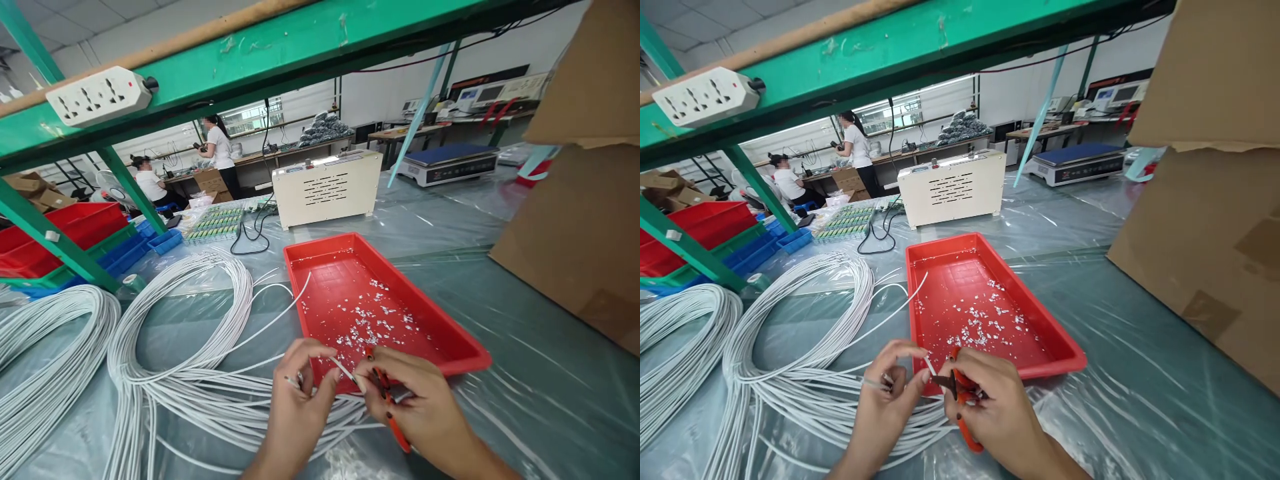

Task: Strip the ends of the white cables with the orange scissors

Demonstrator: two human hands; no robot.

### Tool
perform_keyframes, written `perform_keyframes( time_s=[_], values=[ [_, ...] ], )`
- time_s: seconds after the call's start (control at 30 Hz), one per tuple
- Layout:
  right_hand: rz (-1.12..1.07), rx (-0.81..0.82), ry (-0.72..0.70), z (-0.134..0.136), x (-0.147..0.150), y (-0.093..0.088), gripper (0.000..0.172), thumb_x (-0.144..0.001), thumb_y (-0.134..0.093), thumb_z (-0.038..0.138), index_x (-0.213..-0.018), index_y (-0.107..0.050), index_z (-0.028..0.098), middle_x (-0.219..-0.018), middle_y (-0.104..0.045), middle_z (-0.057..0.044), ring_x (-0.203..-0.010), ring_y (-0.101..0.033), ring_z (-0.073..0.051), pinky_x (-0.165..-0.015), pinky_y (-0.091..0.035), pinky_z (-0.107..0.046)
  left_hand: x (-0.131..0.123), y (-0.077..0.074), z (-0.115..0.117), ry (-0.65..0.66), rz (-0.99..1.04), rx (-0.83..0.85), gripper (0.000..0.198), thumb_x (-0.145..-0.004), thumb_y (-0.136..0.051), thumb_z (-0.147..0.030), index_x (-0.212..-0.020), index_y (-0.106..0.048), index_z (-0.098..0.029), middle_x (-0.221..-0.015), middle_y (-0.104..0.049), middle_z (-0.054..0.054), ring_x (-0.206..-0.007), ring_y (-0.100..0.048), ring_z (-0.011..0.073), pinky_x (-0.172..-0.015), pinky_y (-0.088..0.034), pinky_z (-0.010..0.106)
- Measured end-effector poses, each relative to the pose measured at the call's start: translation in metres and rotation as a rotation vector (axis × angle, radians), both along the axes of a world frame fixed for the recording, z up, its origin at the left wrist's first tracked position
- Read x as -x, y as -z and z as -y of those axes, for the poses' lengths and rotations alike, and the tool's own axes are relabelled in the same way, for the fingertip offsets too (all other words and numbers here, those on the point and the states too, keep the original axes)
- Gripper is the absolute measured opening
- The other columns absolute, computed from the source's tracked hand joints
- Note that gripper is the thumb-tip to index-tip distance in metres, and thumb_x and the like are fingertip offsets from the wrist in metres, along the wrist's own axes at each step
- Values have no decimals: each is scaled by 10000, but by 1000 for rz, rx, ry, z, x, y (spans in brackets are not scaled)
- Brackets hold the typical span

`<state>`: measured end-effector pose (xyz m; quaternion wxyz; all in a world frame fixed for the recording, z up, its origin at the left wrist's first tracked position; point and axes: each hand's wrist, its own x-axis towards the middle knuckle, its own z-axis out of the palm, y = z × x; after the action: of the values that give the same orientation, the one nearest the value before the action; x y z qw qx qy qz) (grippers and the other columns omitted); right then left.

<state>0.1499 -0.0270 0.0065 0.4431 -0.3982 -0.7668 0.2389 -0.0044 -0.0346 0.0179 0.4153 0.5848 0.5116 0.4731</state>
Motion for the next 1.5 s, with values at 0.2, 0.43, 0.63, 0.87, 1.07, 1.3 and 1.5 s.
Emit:
perform_keyframes(
  time_s=[0.2, 0.43, 0.63, 0.87, 1.07, 1.3, 1.5],
  values=[
    [-68, 112, -34, 1, 2, -2, 129, -689, -487, 83, -619, -554, 168, -549, -471, 26, -500, -438, -107, -472, -346, -213, 1, 12, 1, 94, -74, -120, 76, -728, -610, -208, -742, -681, -183, -744, -679, 70, -710, -599, 179, -608, -431, 233],
    [-92, 165, -25, 0, 0, -1, 129, -675, -486, 56, -624, -538, 162, -564, -470, 30, -509, -430, -103, -479, -336, -211, 1, 7, 4, 125, -276, -115, 172, -793, -531, -246, -805, -693, -190, -680, -685, 38, -550, -571, 133, -518, -387, 214],
    [-71, 167, -3, -1, 1, -2, 102, -719, -483, 112, -636, -518, 160, -573, -466, 22, -519, -422, -108, -489, -330, -220, -4, 9, 5, 173, -118, -29, 201, -819, -492, -242, -833, -678, -168, -702, -681, 50, -636, -604, 156, -565, -414, 215],
    [-63, 122, 80, -1, 7, 2, 164, -739, -465, 133, -579, -461, 169, -545, -416, 30, -487, -389, -100, -451, -303, -211, -11, 15, 4, 58, 199, 91, 119, -747, -592, -227, -700, -618, -121, -625, -657, 52, -600, -585, 148, -579, -438, 228],
    [-54, -166, 87, 1, 7, 7, 94, -700, -501, 73, -659, -514, 156, -560, -437, 21, -498, -396, -102, -457, -306, -210, -12, 13, -1, 96, 376, 171, 123, -693, -641, -218, -664, -588, -110, -568, -643, 46, -549, -581, 145, -562, -446, 245],
    [-43, -164, 130, 0, 6, 6, 104, -722, -492, 88, -670, -522, 173, -563, -454, 21, -494, -423, -104, -457, -335, -208, -7, 10, -4, 141, 335, 228, 108, -664, -661, -196, -681, -631, -94, -602, -657, 53, -561, -582, 126, -548, -440, 204],
    [1, -324, 143, -2, 6, 8, 122, -717, -475, 71, -740, -542, 169, -580, -507, 3, -510, -459, -113, -474, -368, -214, -10, 16, -2, 38, 332, 170, 99, -679, -647, -204, -675, -624, -107, -588, -641, 38, -561, -574, 125, -556, -440, 208]
  ],
)
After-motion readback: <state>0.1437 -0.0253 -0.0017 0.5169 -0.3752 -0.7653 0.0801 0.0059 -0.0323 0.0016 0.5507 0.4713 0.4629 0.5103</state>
